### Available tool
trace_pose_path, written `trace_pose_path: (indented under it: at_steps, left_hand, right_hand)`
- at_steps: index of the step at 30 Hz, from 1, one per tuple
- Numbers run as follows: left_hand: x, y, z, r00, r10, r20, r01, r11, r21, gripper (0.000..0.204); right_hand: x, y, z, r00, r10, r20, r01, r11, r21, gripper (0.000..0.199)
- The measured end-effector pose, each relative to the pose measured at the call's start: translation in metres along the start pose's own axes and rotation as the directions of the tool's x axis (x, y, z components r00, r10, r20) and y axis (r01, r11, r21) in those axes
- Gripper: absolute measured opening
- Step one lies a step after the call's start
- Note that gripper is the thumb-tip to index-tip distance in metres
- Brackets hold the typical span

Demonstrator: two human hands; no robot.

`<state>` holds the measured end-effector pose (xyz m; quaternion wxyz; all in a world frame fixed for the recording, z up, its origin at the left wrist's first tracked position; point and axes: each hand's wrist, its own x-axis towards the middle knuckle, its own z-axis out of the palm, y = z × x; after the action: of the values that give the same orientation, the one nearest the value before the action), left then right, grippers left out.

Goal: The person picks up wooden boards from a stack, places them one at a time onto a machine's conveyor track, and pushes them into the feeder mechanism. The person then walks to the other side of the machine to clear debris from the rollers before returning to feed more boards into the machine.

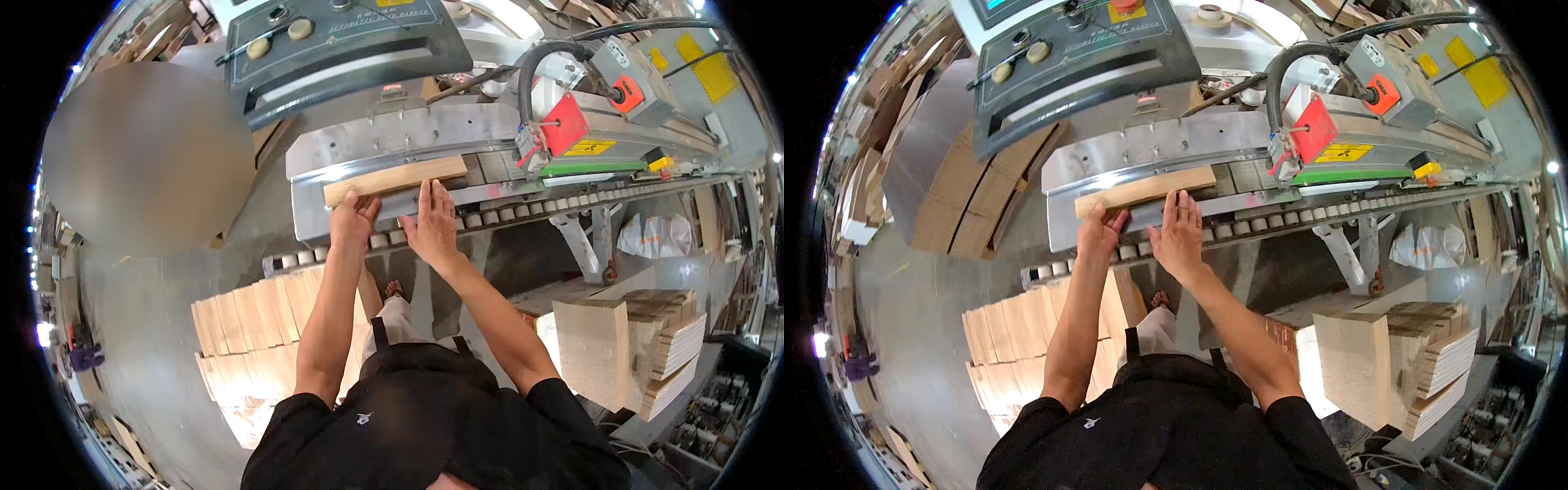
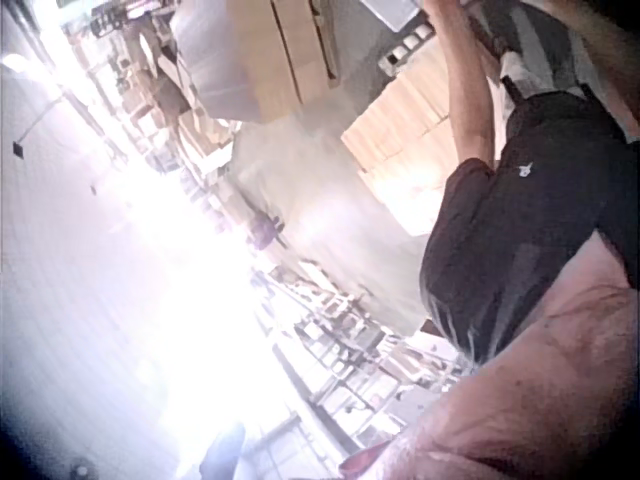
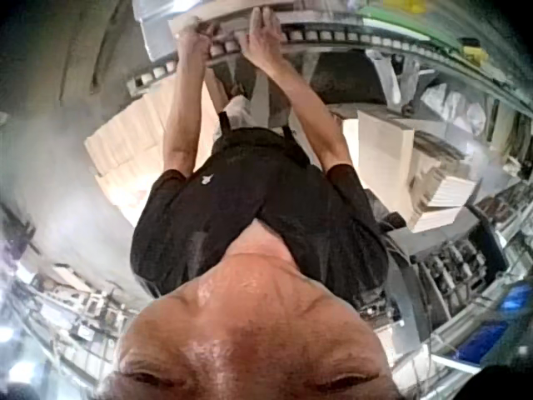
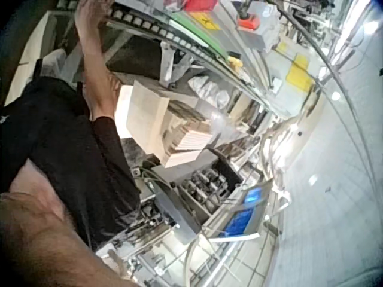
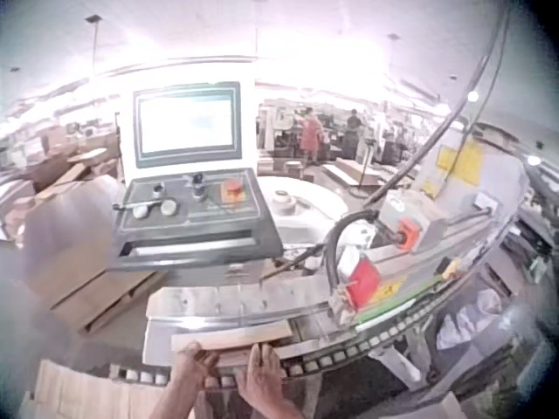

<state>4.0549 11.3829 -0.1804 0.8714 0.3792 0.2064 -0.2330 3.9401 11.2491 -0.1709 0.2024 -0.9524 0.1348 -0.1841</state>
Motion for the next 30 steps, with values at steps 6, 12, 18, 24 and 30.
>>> trace_pose_path:
  at_steps: [6,12,18,24,30]
  left_hand:
    - [-0.007,0.061,0.000,0.967,-0.227,0.118,0.069,0.678,0.732,0.027]
    - [0.015,0.082,-0.028,0.613,0.319,0.723,-0.606,-0.397,0.689,0.025]
    - [0.032,0.086,-0.009,0.538,0.179,0.823,-0.695,-0.458,0.554,0.022]
    - [0.036,0.063,0.017,0.508,0.117,0.854,-0.739,-0.450,0.501,0.020]
    - [0.035,0.040,0.053,0.489,0.039,0.871,-0.784,-0.416,0.460,0.019]
  right_hand:
    - [0.028,-0.012,0.013,0.983,0.181,0.030,-0.178,0.981,-0.080,0.078]
    - [0.035,-0.023,0.022,0.975,0.223,0.010,-0.222,0.971,-0.086,0.078]
    - [0.039,-0.017,0.023,0.953,0.302,0.012,-0.302,0.953,-0.022,0.077]
    - [0.050,-0.001,0.012,0.917,0.399,-0.002,-0.398,0.916,-0.054,0.075]
    - [0.060,0.020,-0.008,0.884,0.446,-0.139,-0.465,0.868,-0.175,0.079]
